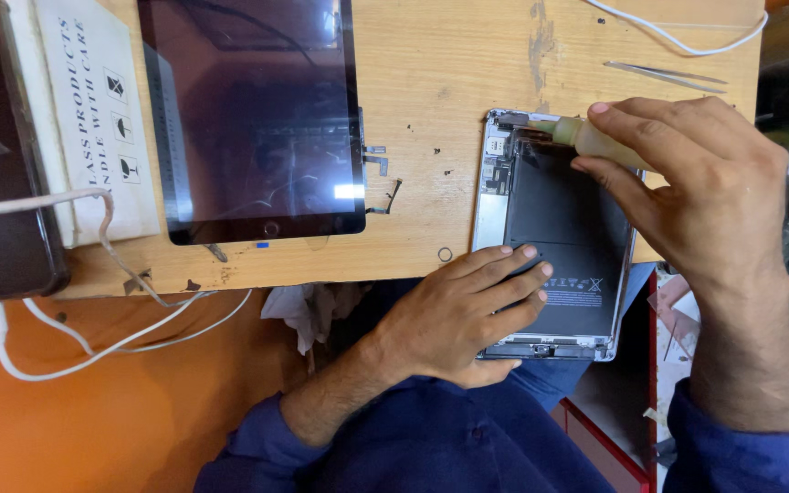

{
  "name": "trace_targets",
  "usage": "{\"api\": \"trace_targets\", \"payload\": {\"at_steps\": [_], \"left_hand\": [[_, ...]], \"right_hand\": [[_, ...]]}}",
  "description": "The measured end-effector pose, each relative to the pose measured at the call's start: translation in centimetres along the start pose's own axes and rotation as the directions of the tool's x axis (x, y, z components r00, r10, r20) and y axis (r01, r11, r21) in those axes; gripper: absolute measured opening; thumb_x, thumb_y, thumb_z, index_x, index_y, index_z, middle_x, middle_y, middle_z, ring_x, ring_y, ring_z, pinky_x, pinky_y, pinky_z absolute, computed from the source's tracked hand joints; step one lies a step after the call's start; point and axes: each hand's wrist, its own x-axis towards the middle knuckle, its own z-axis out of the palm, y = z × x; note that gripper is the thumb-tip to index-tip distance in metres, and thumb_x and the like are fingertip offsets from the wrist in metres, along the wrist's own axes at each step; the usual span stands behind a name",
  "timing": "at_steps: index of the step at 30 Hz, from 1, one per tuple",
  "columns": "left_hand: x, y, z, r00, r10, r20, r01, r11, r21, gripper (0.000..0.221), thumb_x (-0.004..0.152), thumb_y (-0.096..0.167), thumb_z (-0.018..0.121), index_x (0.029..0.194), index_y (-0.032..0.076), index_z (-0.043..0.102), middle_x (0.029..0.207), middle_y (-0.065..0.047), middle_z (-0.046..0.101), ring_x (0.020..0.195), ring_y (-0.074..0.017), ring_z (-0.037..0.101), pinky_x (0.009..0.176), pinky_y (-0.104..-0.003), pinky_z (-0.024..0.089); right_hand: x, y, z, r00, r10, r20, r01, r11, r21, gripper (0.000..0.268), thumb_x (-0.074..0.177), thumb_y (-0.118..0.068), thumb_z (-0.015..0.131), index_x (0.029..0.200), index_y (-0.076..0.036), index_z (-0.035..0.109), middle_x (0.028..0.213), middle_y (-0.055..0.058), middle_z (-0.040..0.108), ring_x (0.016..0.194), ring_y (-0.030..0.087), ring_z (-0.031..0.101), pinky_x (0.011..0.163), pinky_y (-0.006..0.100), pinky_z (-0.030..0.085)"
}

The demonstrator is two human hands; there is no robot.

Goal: The person works on a disassembled tablet, using a metal spudger to pry and separate internal components. They apply adhesive from a small bottle along the edges of the battery area and press the casing to secure it.

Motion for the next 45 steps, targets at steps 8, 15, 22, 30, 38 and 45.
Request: {"api": "trace_targets", "payload": {"at_steps": [8,15,22,30,38,45], "left_hand": [[-0.1,0.0,0.0,1.0,0.002,0.005,-0.002,1.0,0.004,0.064,0.076,0.043,0.08,0.124,0.002,0.067,0.148,-0.017,0.056,0.147,-0.0333,0.046,0.127,-0.046,0.033],[0.0,0.0,0.1,1.0,0.004,0.002,-0.004,1.0,0.007,0.065,0.076,0.044,0.079,0.125,0.002,0.067,0.149,-0.017,0.055,0.147,-0.0332,0.045,0.127,-0.047,0.033],[-0.1,-0.1,0.0,1.0,0.006,0.0,-0.006,1.0,0.005,0.065,0.076,0.044,0.08,0.124,0.002,0.067,0.149,-0.017,0.055,0.147,-0.0333,0.045,0.127,-0.046,0.032],[0.0,0.0,0.1,1.0,0.002,-0.01,-0.002,1.0,-0.011,0.062,0.078,0.043,0.079,0.124,0.002,0.067,0.148,-0.017,0.055,0.147,-0.0334,0.045,0.127,-0.046,0.033],[0.0,0.0,-0.1,1.0,0.006,0.0,-0.006,1.0,0.005,0.066,0.076,0.042,0.08,0.126,0.002,0.067,0.149,-0.016,0.056,0.147,-0.0331,0.045,0.127,-0.046,0.033],[0.1,0.1,-0.4,1.0,0.003,0.005,-0.003,1.0,-0.005,0.068,0.075,0.042,0.08,0.128,0.002,0.066,0.15,-0.016,0.056,0.148,-0.0332,0.045,0.126,-0.046,0.033]], "right_hand": [[0.1,0.0,-0.2,1.0,-0.002,-0.003,0.002,1.0,0.006,0.042,0.088,-0.017,0.091,0.124,-0.005,0.074,0.116,0.008,0.074,0.1,0.023,0.07,0.086,0.033,0.058],[-0.1,0.2,0.0,1.0,-0.005,-0.014,0.005,1.0,0.018,0.04,0.089,-0.016,0.091,0.123,-0.004,0.075,0.115,0.008,0.074,0.101,0.023,0.07,0.087,0.033,0.058],[-0.8,0.7,0.0,0.999,0.033,-0.001,-0.033,0.999,0.038,0.036,0.091,-0.013,0.09,0.122,-0.003,0.074,0.115,0.008,0.074,0.102,0.022,0.069,0.089,0.031,0.057],[-1.6,1.2,0.1,0.996,0.084,-0.012,-0.083,0.995,0.056,0.035,0.09,-0.014,0.092,0.118,-0.002,0.075,0.112,0.011,0.074,0.1,0.026,0.07,0.091,0.036,0.056],[-3.2,2.1,0.1,0.992,0.124,-0.006,-0.124,0.99,0.061,0.034,0.09,-0.013,0.09,0.119,-0.003,0.074,0.114,0.01,0.074,0.103,0.025,0.07,0.09,0.033,0.057],[-4.0,2.5,0.4,0.981,0.195,-0.02,-0.193,0.979,0.062,0.034,0.091,-0.015,0.092,0.117,-0.003,0.075,0.113,0.011,0.075,0.101,0.025,0.072,0.091,0.035,0.057]]}}
